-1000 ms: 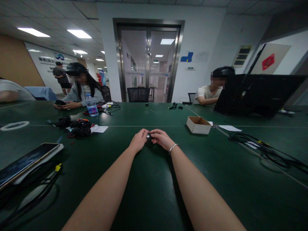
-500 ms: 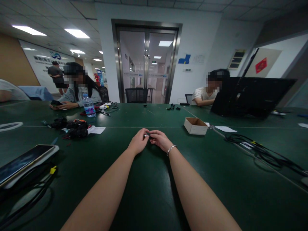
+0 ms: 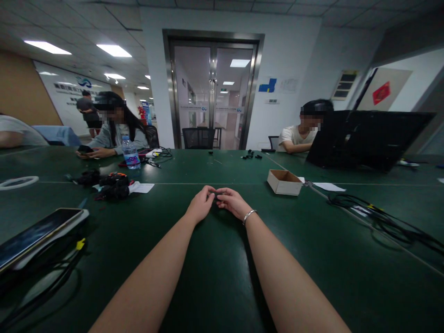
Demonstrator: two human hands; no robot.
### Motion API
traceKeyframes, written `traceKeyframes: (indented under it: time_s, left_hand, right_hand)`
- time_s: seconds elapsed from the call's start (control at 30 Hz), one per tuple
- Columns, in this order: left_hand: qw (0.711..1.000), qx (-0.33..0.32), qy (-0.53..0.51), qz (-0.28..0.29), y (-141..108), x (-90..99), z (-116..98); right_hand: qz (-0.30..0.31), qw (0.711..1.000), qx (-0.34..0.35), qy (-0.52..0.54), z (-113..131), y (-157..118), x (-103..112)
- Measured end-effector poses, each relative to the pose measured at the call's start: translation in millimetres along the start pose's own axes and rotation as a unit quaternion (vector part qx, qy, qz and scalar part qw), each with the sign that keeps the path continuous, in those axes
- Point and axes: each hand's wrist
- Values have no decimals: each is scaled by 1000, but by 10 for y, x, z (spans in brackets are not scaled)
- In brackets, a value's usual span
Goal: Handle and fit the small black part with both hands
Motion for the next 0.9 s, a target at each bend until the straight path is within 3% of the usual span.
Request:
traceKeyframes:
  time_s: [0.4,0.9]
  left_hand:
    - [999,12,-26,-30,14,4,10]
    - [996,35,-84,1,19,-5,10]
  right_hand:
    - [6,1000,-18,-10,65,-38,-42]
    - [-5,1000,-15,-5,31,0,-18]
Point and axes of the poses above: each hand's wrist, its own y-axis towards the middle knuckle, its own x-axis out of the back of the hand, z = x × y, and after that the axes turned 9 degrees about -z, right-handed
